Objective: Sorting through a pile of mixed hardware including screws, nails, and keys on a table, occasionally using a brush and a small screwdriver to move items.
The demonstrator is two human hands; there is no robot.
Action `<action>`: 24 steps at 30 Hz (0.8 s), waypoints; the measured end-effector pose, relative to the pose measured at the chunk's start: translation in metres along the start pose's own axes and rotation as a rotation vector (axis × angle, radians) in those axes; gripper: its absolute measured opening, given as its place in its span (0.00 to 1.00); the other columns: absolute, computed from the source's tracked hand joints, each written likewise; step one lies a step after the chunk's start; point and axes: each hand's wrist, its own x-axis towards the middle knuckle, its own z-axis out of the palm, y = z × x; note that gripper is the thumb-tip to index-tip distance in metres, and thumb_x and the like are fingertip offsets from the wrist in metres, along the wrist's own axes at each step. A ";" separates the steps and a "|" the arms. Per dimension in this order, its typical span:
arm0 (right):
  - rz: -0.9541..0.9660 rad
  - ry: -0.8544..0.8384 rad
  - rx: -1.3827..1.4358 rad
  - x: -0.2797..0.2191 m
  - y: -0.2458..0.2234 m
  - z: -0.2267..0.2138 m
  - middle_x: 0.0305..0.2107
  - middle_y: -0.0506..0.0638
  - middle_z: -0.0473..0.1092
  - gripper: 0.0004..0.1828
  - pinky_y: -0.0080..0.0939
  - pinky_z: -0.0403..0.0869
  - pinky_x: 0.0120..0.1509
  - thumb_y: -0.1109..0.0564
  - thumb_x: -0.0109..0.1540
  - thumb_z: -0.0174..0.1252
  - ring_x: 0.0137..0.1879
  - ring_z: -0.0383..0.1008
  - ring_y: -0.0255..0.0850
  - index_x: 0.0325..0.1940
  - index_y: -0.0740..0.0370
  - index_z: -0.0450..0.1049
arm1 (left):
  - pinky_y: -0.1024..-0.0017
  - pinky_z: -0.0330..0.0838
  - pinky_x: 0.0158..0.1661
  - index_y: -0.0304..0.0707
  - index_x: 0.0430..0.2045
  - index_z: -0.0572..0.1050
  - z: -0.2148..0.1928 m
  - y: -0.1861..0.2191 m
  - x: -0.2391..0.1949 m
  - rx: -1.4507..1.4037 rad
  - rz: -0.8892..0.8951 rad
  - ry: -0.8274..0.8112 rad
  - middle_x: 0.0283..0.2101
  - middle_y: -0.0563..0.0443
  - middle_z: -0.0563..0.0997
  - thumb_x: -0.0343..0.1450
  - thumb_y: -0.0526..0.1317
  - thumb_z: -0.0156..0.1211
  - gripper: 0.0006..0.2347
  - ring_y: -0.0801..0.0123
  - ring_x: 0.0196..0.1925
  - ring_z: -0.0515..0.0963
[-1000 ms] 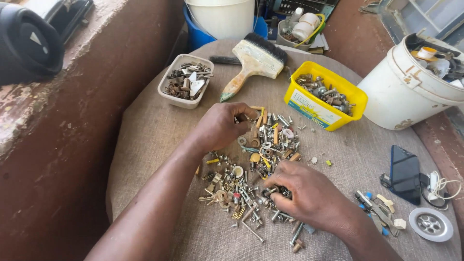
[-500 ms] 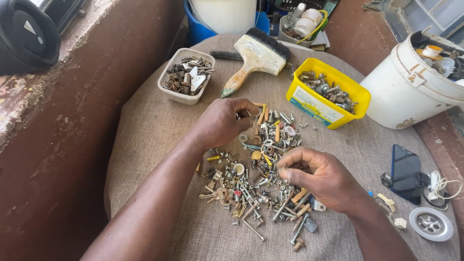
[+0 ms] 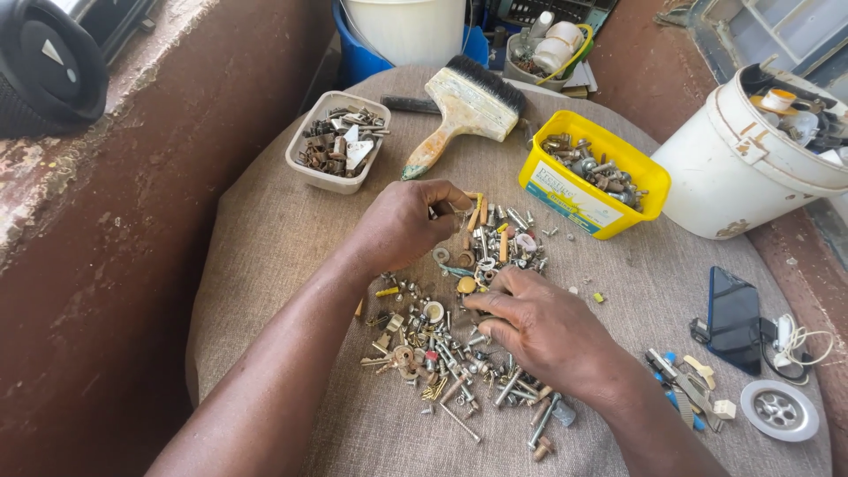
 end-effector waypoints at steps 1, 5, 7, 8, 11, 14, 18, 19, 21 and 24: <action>0.004 0.000 -0.001 0.001 -0.001 0.000 0.42 0.49 0.72 0.20 0.42 0.81 0.46 0.52 0.70 0.54 0.48 0.76 0.41 0.66 0.50 0.79 | 0.64 0.79 0.37 0.45 0.46 0.85 -0.001 0.002 -0.002 -0.003 0.002 -0.003 0.31 0.49 0.87 0.69 0.35 0.64 0.12 0.63 0.33 0.85; 0.000 0.033 0.033 0.001 0.000 0.003 0.42 0.50 0.71 0.20 0.45 0.81 0.48 0.51 0.71 0.53 0.48 0.77 0.43 0.66 0.51 0.78 | 0.60 0.79 0.38 0.43 0.47 0.85 -0.002 0.007 -0.003 0.010 0.002 -0.006 0.33 0.46 0.88 0.69 0.35 0.64 0.13 0.57 0.34 0.86; -0.009 0.062 0.047 -0.003 0.006 0.003 0.42 0.51 0.71 0.20 0.47 0.81 0.48 0.51 0.71 0.53 0.48 0.78 0.45 0.66 0.52 0.78 | 0.57 0.79 0.38 0.41 0.48 0.84 -0.005 0.007 -0.002 0.008 0.010 -0.004 0.34 0.45 0.88 0.69 0.35 0.63 0.13 0.54 0.36 0.86; 0.009 0.140 0.156 -0.005 0.012 0.001 0.42 0.51 0.74 0.18 0.50 0.82 0.51 0.51 0.69 0.56 0.50 0.81 0.47 0.63 0.49 0.80 | 0.58 0.79 0.39 0.45 0.47 0.85 -0.007 0.006 -0.002 0.022 -0.015 -0.014 0.34 0.48 0.88 0.69 0.37 0.64 0.13 0.56 0.35 0.86; 0.056 0.308 0.263 -0.011 0.036 -0.020 0.42 0.51 0.77 0.15 0.54 0.81 0.55 0.51 0.67 0.60 0.52 0.83 0.51 0.57 0.48 0.83 | 0.60 0.79 0.39 0.50 0.47 0.85 -0.010 0.010 -0.002 0.024 -0.053 -0.020 0.35 0.51 0.89 0.69 0.39 0.64 0.13 0.58 0.35 0.87; 0.231 0.459 0.207 -0.005 0.067 -0.053 0.43 0.51 0.77 0.13 0.52 0.79 0.57 0.50 0.66 0.62 0.53 0.81 0.49 0.55 0.48 0.83 | 0.61 0.79 0.38 0.51 0.47 0.85 -0.009 0.013 -0.003 0.023 -0.092 -0.021 0.35 0.52 0.89 0.69 0.39 0.64 0.13 0.60 0.34 0.86; 0.498 0.618 0.142 0.031 0.137 -0.078 0.45 0.45 0.73 0.16 0.41 0.78 0.52 0.48 0.69 0.62 0.49 0.78 0.38 0.60 0.49 0.81 | 0.64 0.79 0.37 0.52 0.47 0.86 -0.004 0.004 0.002 0.016 -0.109 -0.026 0.34 0.53 0.89 0.70 0.38 0.63 0.13 0.64 0.32 0.85; 0.492 0.627 0.136 0.040 0.136 -0.084 0.45 0.45 0.73 0.16 0.41 0.78 0.52 0.48 0.69 0.62 0.49 0.78 0.38 0.60 0.49 0.81 | 0.64 0.79 0.37 0.52 0.47 0.86 -0.007 0.007 0.003 0.017 -0.100 -0.019 0.34 0.53 0.89 0.70 0.38 0.63 0.13 0.64 0.32 0.85; 0.483 0.658 0.229 0.055 0.133 -0.091 0.48 0.52 0.75 0.19 0.47 0.76 0.58 0.51 0.69 0.61 0.54 0.78 0.46 0.64 0.54 0.80 | 0.67 0.78 0.35 0.53 0.48 0.87 -0.010 0.011 -0.002 0.022 -0.139 -0.030 0.34 0.55 0.89 0.70 0.38 0.65 0.13 0.67 0.30 0.84; 0.431 0.682 0.069 0.068 0.176 -0.093 0.48 0.51 0.76 0.18 0.50 0.75 0.64 0.50 0.67 0.62 0.58 0.78 0.50 0.61 0.49 0.82 | 0.65 0.79 0.35 0.50 0.47 0.87 -0.018 0.022 -0.006 0.007 -0.139 -0.009 0.34 0.51 0.90 0.70 0.38 0.66 0.13 0.62 0.31 0.85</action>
